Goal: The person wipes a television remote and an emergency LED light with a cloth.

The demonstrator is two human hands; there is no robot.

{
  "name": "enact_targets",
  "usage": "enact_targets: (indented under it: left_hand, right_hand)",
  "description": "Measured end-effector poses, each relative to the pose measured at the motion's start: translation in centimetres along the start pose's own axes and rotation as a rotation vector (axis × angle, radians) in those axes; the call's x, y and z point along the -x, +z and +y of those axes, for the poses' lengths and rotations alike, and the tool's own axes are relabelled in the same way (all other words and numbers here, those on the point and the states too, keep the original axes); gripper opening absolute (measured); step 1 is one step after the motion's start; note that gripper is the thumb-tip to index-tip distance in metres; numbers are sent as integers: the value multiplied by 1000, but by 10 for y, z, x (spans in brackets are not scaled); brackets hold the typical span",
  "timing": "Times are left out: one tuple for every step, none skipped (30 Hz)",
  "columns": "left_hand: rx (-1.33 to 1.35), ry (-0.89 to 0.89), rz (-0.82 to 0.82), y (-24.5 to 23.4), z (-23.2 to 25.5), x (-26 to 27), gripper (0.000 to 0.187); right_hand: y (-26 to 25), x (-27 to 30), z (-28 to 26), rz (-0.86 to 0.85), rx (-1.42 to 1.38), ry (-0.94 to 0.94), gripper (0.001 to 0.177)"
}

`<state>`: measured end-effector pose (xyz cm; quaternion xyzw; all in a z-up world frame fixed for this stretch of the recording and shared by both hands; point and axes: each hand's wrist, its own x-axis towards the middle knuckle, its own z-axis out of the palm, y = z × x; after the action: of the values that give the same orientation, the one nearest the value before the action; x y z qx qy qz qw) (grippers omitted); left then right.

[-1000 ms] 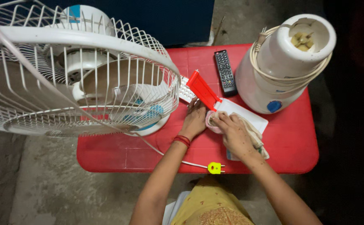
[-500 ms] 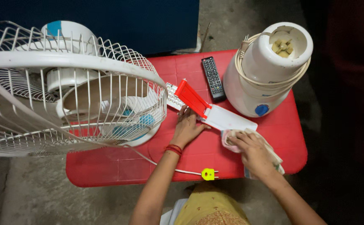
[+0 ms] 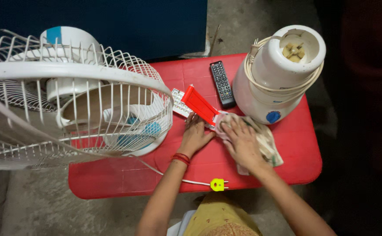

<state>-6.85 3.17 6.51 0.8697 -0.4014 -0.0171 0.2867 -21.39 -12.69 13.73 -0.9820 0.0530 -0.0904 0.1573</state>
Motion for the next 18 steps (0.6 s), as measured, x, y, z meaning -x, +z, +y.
enact_targets:
  left_hand:
    - [-1, 9, -9, 1, -2, -1, 70]
    - [4, 14, -13, 1, -2, -1, 70]
    - [30, 8, -8, 1, -3, 0, 71]
    - [55, 1, 1, 1, -4, -1, 72]
    - [58, 7, 0, 2, -4, -1, 72]
    - [48, 36, 12, 3, -5, -2, 72]
    - [38, 66, 24, 4, -6, -4, 73]
    - [41, 67, 22, 5, -7, -3, 73]
    - [21, 60, 25, 5, -7, -2, 71]
    - [-1, 54, 29, 5, -7, -2, 69]
    - [-2, 57, 28, 5, -5, -2, 69]
    - [35, 23, -5, 4, -5, -2, 74]
    - [73, -11, -39, 2, -5, -4, 80]
    - [74, -8, -43, 2, -4, -3, 80]
    - [43, 19, -12, 2, -4, -2, 79]
    - [12, 46, 23, 3, -5, -2, 79]
    - [13, 49, 22, 6, -6, -2, 79]
    - [11, 34, 16, 7, -7, -2, 81]
  right_hand:
    - [5, -8, -2, -3, -11, -22, 65]
    - [8, -13, -4, -8, -21, -39, 65]
    - [11, -16, -7, -9, -19, -31, 65]
    - [13, -20, -8, 8, 0, -40, 66]
    - [14, -21, -8, 24, 19, -49, 67]
    - [12, -21, -6, 26, 24, -47, 67]
    - [11, -19, -3, 27, 4, -59, 69]
    - [9, -15, -3, 25, -21, -71, 70]
    - [7, -10, -1, 23, -19, -68, 70]
    - [6, -5, 1, -19, -17, -34, 69]
    - [4, 0, 4, -62, -14, 0, 68]
    - [2, 4, 5, -57, -14, 2, 68]
    - [-1, 11, 7, -24, -27, -1, 70]
    - [-3, 21, 9, 6, -40, 0, 72]
    - [-5, 28, 12, 6, -39, 5, 72]
    - [-6, 34, 15, 12, -23, 17, 70]
    - [-7, 39, 18, 18, -6, 29, 69]
    - [-8, 44, 19, 21, -5, 30, 69]
